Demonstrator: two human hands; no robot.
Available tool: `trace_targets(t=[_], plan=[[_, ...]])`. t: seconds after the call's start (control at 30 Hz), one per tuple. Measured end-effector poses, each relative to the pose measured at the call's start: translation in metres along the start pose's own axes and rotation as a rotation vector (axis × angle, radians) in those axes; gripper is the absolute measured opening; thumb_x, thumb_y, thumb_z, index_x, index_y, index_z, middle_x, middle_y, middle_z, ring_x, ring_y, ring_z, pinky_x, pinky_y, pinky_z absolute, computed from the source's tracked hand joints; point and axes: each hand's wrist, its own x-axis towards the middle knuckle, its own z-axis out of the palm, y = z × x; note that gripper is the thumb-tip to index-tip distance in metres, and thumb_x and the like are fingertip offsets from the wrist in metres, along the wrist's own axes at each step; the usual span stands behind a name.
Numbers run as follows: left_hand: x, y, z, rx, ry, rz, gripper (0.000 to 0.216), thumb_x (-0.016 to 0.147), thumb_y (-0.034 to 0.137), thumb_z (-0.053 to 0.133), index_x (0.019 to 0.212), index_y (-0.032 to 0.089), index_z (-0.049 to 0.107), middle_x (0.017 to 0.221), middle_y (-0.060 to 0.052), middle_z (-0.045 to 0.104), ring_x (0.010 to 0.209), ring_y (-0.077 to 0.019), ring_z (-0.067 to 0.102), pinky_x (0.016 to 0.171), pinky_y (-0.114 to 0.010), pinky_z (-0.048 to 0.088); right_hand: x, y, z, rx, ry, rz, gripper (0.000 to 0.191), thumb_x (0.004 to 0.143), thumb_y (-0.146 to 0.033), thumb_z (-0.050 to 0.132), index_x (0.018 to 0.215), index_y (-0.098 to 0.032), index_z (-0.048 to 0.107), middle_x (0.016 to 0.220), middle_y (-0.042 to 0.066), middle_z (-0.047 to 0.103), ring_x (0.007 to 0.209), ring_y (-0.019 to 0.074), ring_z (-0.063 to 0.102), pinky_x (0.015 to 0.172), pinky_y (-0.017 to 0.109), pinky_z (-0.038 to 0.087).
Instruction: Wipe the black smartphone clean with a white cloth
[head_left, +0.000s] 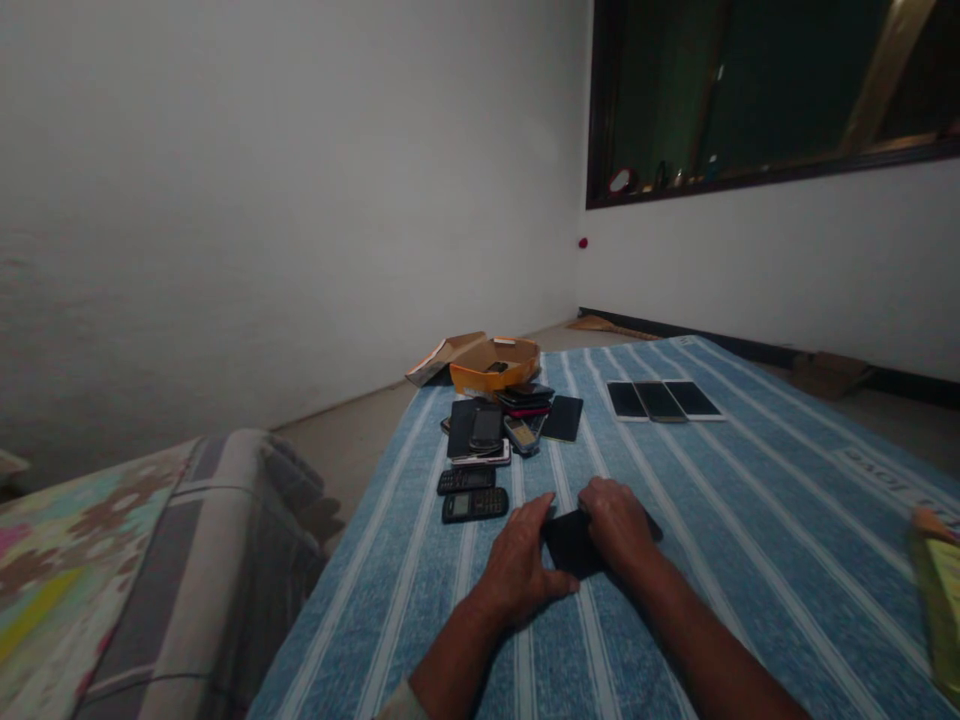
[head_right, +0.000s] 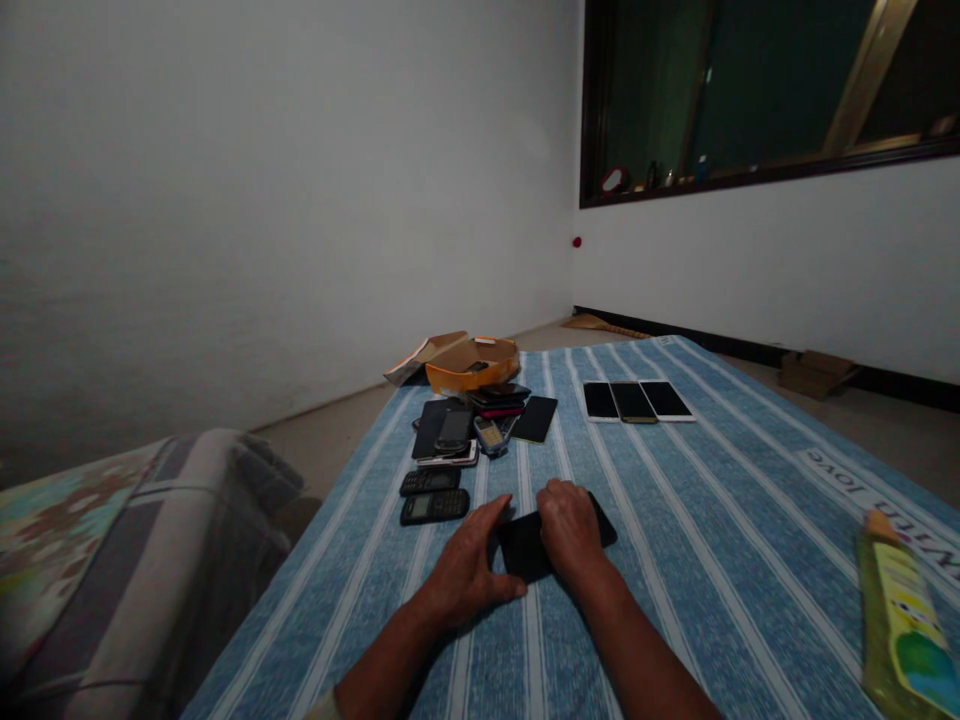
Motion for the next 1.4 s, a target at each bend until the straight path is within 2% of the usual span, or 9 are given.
trace_targets(t=[0.17,0.3,0.53,0.7,0.9,1.03,1.13,1.27,1.4], plan=[[0.001,-0.004,0.003,-0.016,0.044,0.065,0.101,0.051,0.021,0.085,0.142,0.020,0.040,0.139,-0.014,0.052,0.127,-0.0363,0.048,0.109,-0.052,0.036,-0.007,-0.029,0.007,0.136,0.013,-0.164,0.032,0.087,-0.002,0.042,0.102,-0.015,0.067,0.100,0.009,0.065,0.098,0.0214,0.055,0.084,0.031,0.033],[0.000,-0.001,0.002,-0.020,0.047,0.097,0.098,0.054,0.022,0.083,0.141,0.021,0.040,0.139,-0.013,0.053,0.126,-0.0343,0.049,0.109,-0.050,0.036,-0.008,-0.034,0.007,0.166,0.012,-0.202,0.034,0.088,-0.004,0.042,0.110,-0.015,0.064,0.104,0.009,0.065,0.100,0.0213,0.055,0.085,0.032,0.032],[-0.001,0.010,-0.005,0.014,-0.035,-0.039,0.105,0.051,0.024,0.087,0.144,0.019,0.038,0.145,-0.016,0.047,0.132,-0.0371,0.042,0.111,-0.053,0.032,-0.001,-0.009,-0.003,0.021,-0.017,-0.060,0.031,0.086,-0.001,0.042,0.092,-0.017,0.068,0.097,0.008,0.065,0.097,0.0219,0.057,0.080,0.032,0.031],[-0.002,0.012,-0.006,0.020,-0.036,-0.051,0.106,0.050,0.024,0.089,0.144,0.017,0.039,0.145,-0.017,0.047,0.131,-0.0368,0.043,0.111,-0.052,0.032,0.004,0.013,-0.004,-0.030,-0.003,0.039,0.033,0.084,0.001,0.042,0.092,-0.016,0.069,0.097,0.009,0.066,0.095,0.0206,0.058,0.078,0.031,0.031],[-0.002,0.013,-0.007,0.018,-0.033,-0.062,0.105,0.051,0.023,0.088,0.144,0.020,0.039,0.144,-0.015,0.048,0.131,-0.0362,0.044,0.110,-0.052,0.034,0.007,0.039,-0.003,-0.068,0.036,0.139,0.031,0.081,0.002,0.044,0.088,-0.016,0.069,0.094,0.009,0.065,0.091,0.0196,0.059,0.075,0.029,0.031],[-0.001,0.013,-0.007,0.032,-0.051,-0.075,0.104,0.052,0.024,0.088,0.144,0.018,0.039,0.143,-0.017,0.049,0.131,-0.0372,0.044,0.111,-0.053,0.031,0.007,0.044,0.000,-0.080,0.062,0.171,0.030,0.079,0.002,0.045,0.086,-0.015,0.069,0.092,0.009,0.065,0.089,0.0198,0.059,0.075,0.029,0.031],[0.000,0.012,-0.005,0.044,-0.042,-0.071,0.104,0.051,0.024,0.088,0.143,0.018,0.040,0.143,-0.016,0.049,0.131,-0.0373,0.043,0.111,-0.053,0.032,0.006,0.033,0.004,-0.041,0.062,0.083,0.030,0.077,0.003,0.046,0.085,-0.016,0.068,0.091,0.008,0.065,0.089,0.0195,0.057,0.076,0.029,0.031],[0.000,0.008,-0.003,0.043,-0.040,-0.042,0.104,0.050,0.024,0.088,0.143,0.017,0.040,0.142,-0.016,0.049,0.131,-0.0377,0.043,0.111,-0.052,0.032,0.000,0.003,0.010,0.064,0.051,-0.119,0.032,0.079,0.003,0.043,0.087,-0.016,0.067,0.092,0.007,0.064,0.094,0.0195,0.055,0.082,0.029,0.032],[0.000,0.006,-0.002,0.020,-0.012,0.000,0.102,0.051,0.024,0.086,0.142,0.022,0.040,0.139,-0.013,0.052,0.127,-0.0363,0.047,0.108,-0.051,0.036,-0.005,-0.015,0.012,0.134,0.040,-0.257,0.033,0.082,0.000,0.044,0.099,-0.016,0.066,0.096,0.007,0.064,0.096,0.0193,0.054,0.084,0.029,0.032]])
